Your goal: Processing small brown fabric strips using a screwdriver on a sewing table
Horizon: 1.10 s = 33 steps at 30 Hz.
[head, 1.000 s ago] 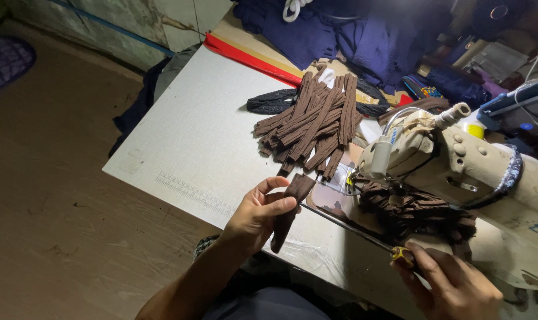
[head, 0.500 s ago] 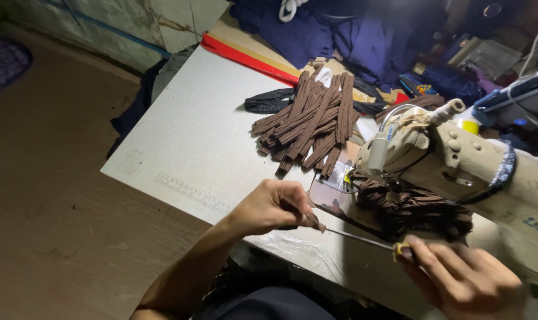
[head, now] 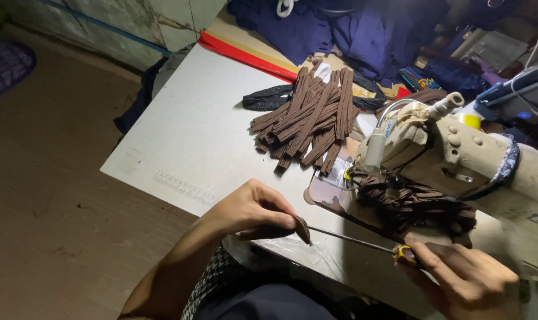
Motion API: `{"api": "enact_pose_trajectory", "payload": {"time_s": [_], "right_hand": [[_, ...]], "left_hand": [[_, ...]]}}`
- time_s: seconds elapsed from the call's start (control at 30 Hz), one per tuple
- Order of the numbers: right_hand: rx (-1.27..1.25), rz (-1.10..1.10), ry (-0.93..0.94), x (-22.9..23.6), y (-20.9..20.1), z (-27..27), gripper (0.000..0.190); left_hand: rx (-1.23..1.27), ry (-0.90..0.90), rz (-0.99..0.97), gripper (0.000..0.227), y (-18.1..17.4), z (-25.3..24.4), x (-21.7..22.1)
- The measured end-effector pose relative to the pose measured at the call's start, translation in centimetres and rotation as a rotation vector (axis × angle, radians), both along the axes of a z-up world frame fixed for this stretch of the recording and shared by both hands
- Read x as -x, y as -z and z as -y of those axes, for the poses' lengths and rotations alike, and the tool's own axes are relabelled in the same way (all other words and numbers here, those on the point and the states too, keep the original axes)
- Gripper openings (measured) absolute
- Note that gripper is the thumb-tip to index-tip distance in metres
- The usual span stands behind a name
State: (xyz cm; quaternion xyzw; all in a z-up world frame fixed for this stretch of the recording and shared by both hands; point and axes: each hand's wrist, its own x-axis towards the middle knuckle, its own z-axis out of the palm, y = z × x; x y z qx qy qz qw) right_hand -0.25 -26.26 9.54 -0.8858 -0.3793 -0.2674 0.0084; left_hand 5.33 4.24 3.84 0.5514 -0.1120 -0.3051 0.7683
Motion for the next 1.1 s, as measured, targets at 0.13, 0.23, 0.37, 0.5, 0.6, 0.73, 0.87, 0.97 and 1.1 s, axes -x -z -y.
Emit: {"api": "enact_pose_trajectory", "payload": {"time_s": [0.13, 0.23, 0.37, 0.5, 0.6, 0.73, 0.87, 0.97, 1.1], "right_hand": [[0.002, -0.012, 0.039, 0.2, 0.2, -0.1, 0.023], [0.046, -0.004, 0.031, 0.2, 1.2, -0.3, 0.020], [0.007, -0.051, 0.088, 0.2, 2.0, 0.4, 0.021], [-0.050, -0.027, 0.178, 0.4, 3.2, 1.8, 0.020], [-0.049, -0.075, 0.204, 0.6, 5.5, 3.5, 0.027], [0.003, -0.170, 0.070, 0.8, 6.7, 2.3, 0.030], [-0.147, -0.128, 0.329, 0.8, 7.2, -0.3, 0.023], [-0.304, -0.139, 0.412, 1.0, 8.5, -0.8, 0.026], [-0.495, -0.194, 0.406, 1.8, 9.5, -3.2, 0.019]], "left_hand": [[-0.148, 0.174, 0.186, 0.016, -1.4, 0.7, -0.5], [-0.208, 0.292, 0.337, 0.016, 0.1, 2.6, -0.5], [-0.108, 0.245, 0.351, 0.016, 1.5, 3.3, -0.5], [-0.288, 0.276, 0.484, 0.035, -1.4, 0.6, -1.8], [-0.205, 0.273, 0.318, 0.024, -1.6, 0.4, -2.1], [-0.248, 0.327, 0.411, 0.018, -0.6, 2.2, -2.1], [-0.310, -0.085, 0.737, 0.006, -1.2, 2.5, -2.0], [-0.198, -0.761, 0.945, 0.022, -0.9, 0.4, -1.2], [-0.418, -0.533, 0.225, 0.026, 0.8, 1.8, -0.3]]}}
